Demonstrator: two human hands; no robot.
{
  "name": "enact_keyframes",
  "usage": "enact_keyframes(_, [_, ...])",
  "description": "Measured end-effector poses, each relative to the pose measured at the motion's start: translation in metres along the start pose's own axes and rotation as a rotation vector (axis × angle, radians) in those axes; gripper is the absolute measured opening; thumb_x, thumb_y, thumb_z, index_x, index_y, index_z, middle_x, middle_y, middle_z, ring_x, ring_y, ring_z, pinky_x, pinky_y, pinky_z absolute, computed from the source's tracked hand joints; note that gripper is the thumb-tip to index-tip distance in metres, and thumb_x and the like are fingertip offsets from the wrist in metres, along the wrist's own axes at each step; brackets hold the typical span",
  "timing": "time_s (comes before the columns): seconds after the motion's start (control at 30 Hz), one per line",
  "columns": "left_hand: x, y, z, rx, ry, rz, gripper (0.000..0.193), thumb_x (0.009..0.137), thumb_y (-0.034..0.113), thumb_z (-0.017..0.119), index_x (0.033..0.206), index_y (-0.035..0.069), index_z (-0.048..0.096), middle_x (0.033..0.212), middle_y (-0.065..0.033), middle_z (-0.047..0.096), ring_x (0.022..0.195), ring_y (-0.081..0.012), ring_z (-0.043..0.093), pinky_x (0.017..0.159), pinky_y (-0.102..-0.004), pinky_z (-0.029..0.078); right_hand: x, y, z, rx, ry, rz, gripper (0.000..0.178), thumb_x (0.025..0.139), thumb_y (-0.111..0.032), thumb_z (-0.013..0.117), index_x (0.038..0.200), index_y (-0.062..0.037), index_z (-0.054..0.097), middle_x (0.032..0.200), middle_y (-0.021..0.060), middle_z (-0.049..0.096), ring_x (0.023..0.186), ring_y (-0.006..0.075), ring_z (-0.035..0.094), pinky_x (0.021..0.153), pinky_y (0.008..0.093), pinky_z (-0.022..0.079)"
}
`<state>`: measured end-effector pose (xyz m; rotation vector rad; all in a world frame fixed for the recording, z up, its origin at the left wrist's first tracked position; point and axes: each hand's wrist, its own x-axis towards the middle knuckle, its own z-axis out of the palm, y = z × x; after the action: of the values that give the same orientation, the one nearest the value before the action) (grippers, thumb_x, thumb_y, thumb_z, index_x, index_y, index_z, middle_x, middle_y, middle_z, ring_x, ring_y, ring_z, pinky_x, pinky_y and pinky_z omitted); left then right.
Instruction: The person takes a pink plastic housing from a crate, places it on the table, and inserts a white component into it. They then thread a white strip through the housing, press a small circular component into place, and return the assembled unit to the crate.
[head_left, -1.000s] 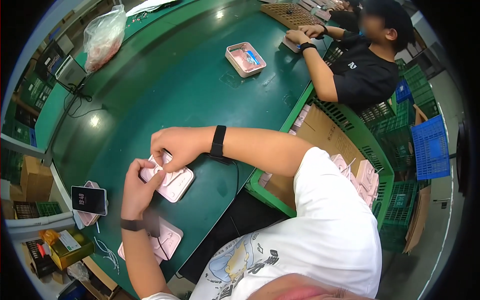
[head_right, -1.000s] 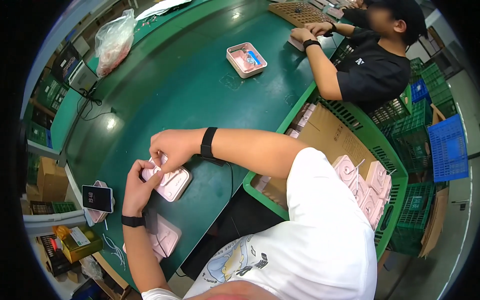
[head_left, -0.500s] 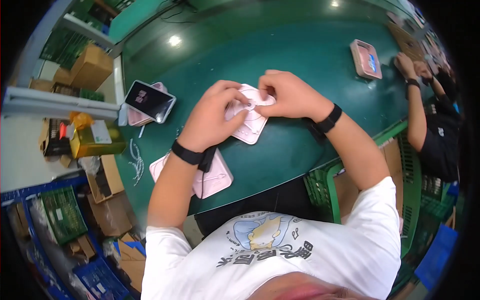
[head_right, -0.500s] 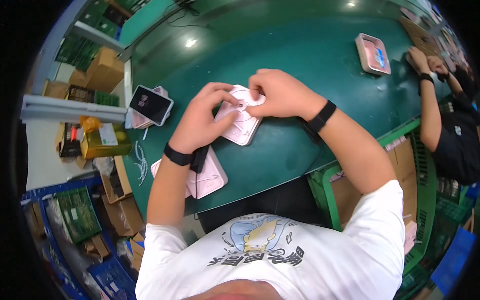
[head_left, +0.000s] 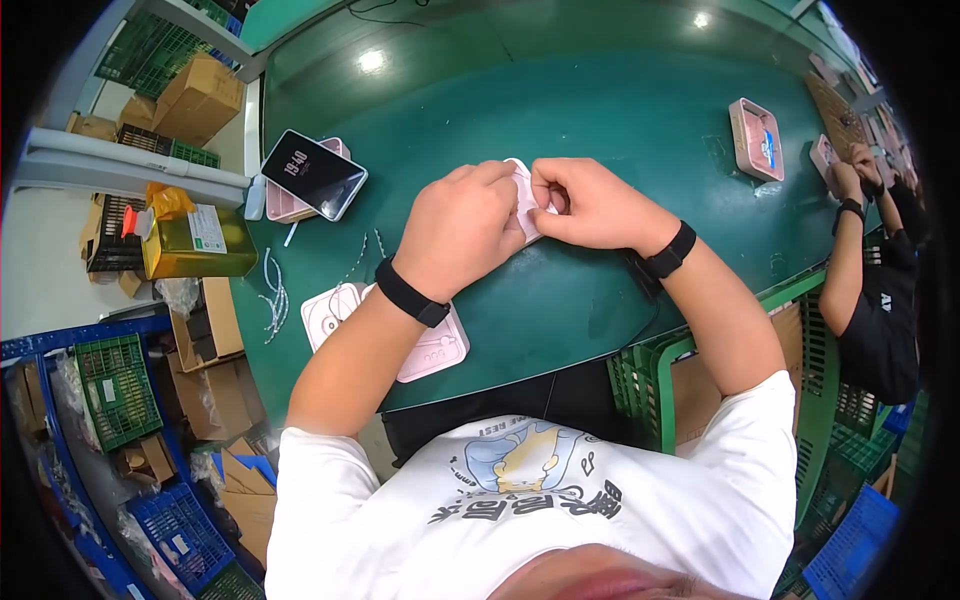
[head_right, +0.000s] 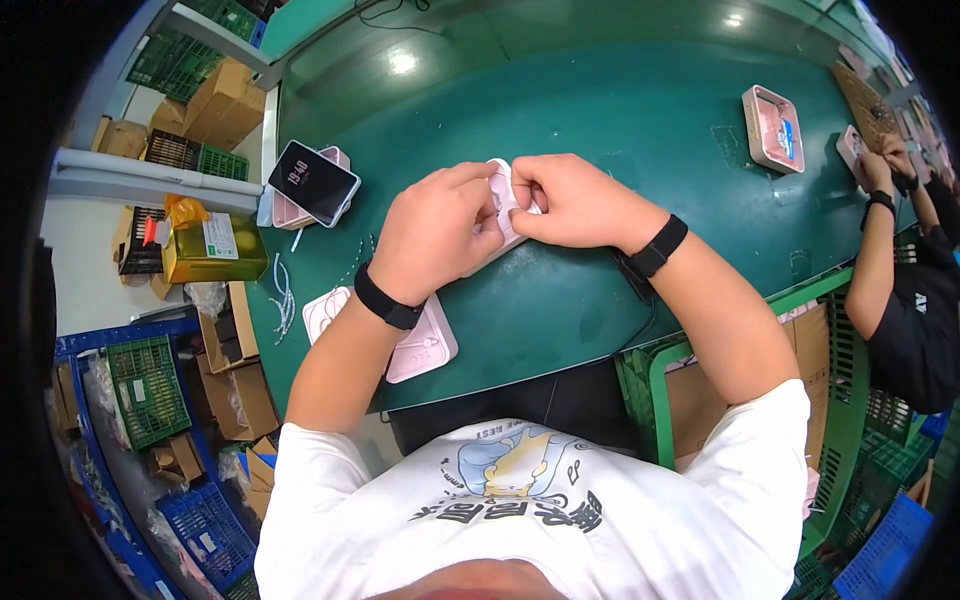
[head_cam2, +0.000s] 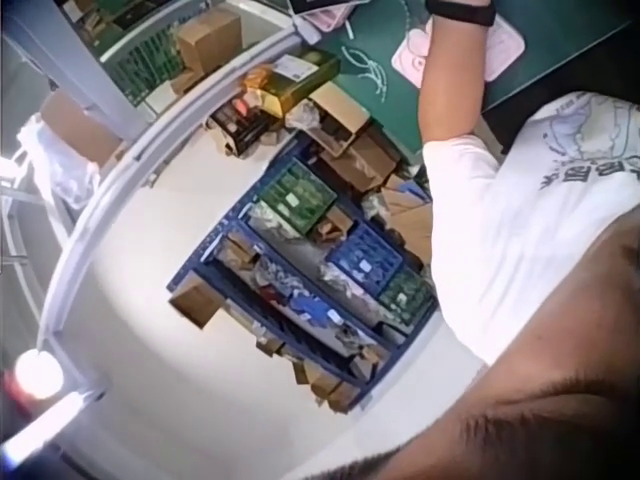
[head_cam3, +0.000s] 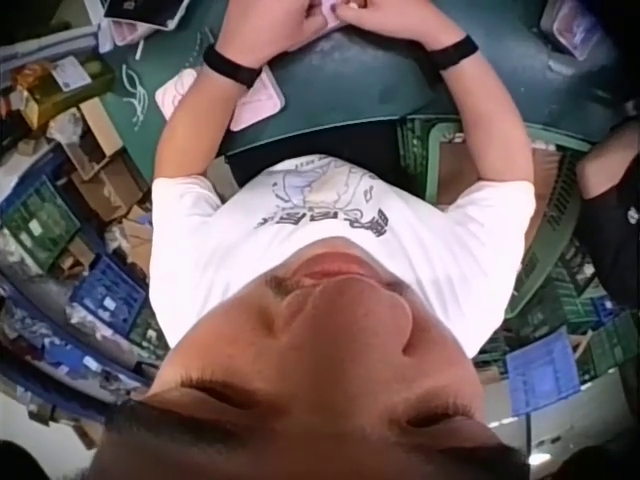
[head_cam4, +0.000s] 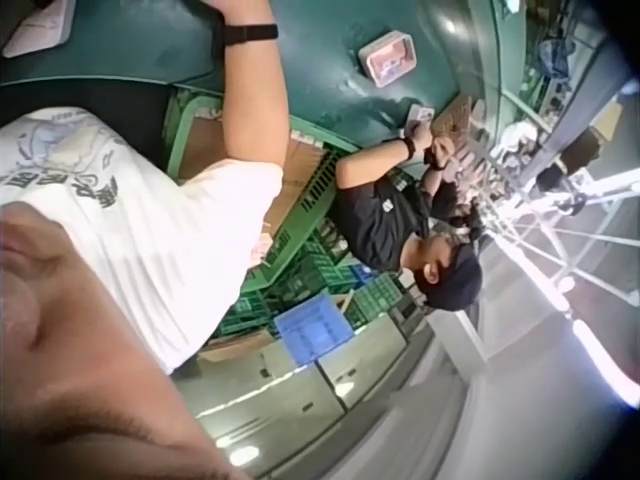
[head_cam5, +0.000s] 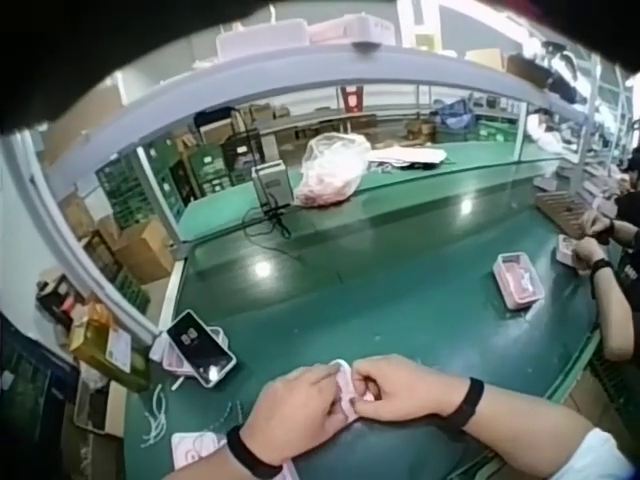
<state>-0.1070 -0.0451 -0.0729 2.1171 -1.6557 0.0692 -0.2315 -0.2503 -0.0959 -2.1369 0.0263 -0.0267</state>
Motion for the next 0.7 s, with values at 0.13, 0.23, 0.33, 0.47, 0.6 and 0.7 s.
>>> enact_keyframes(0.13, [0.002,-0.001,0.0,-0.035,0.003,-0.03,0.013,0.08,0.013,0.081,0.086,0.004,0.074,0.132,-0.0119,0.081,0.106,-0.0332,0.078,0.09,-0.0429,0.065,0.001,-0.002,0.001,0.044,-0.016,0.022,0.023,0.094,-0.014,0.081,0.092,-0.0053,0.06,0.079,0.0011,0.058,0.072,0.0115,0.053,0.063,0.0308,0.046])
enact_keyframes(0.23, [0.004,-0.005,-0.005,-0.141,-0.043,-0.091,0.015,0.081,0.015,0.086,0.09,0.005,0.08,0.127,-0.0103,0.08,0.11,-0.0341,0.076,0.094,-0.0465,0.064,0.0,-0.006,-0.003,0.014,-0.032,0.039,0.023,0.094,-0.014,0.081,0.092,-0.0053,0.06,0.079,0.0011,0.058,0.072,0.0114,0.053,0.064,0.0307,0.046])
enact_keyframes(0.33, [0.001,-0.022,-0.001,-0.334,-0.073,-0.162,0.022,0.081,0.017,0.088,0.099,0.006,0.081,0.131,-0.0133,0.075,0.115,-0.0357,0.074,0.1,-0.0459,0.062,-0.002,-0.006,-0.002,0.022,-0.044,0.038,0.023,0.094,-0.015,0.08,0.092,-0.0052,0.06,0.079,0.0011,0.058,0.073,0.0113,0.053,0.064,0.0306,0.046])
enact_keyframes(0.47, [0.006,-0.039,-0.001,-0.521,-0.193,-0.358,0.035,0.082,0.019,0.09,0.114,0.008,0.08,0.135,-0.0166,0.067,0.123,-0.0378,0.069,0.109,-0.0448,0.058,0.0,-0.008,-0.001,-0.002,-0.051,0.024,0.023,0.095,-0.015,0.08,0.092,-0.0053,0.06,0.079,0.001,0.058,0.073,0.0115,0.053,0.065,0.031,0.046])
enact_keyframes(0.6, [0.001,-0.047,0.002,-0.529,-0.236,-0.321,0.047,0.085,0.017,0.09,0.128,0.009,0.074,0.132,-0.0163,0.064,0.126,-0.036,0.067,0.114,-0.0427,0.055,0.0,-0.003,0.0,0.006,-0.043,0.038,0.022,0.095,-0.015,0.08,0.092,-0.0053,0.061,0.078,0.0002,0.058,0.072,0.0121,0.054,0.065,0.0311,0.047])
enact_keyframes(0.7, [-0.006,-0.035,-0.005,-0.413,-0.226,-0.194,0.053,0.085,0.016,0.09,0.135,0.01,0.072,0.132,-0.0162,0.063,0.129,-0.0351,0.066,0.115,-0.0429,0.054,0.002,0.006,-0.005,0.029,-0.053,0.062,0.02,0.095,-0.016,0.08,0.097,-0.0054,0.064,0.082,0.0012,0.06,0.075,0.0131,0.056,0.068,0.0313,0.049])
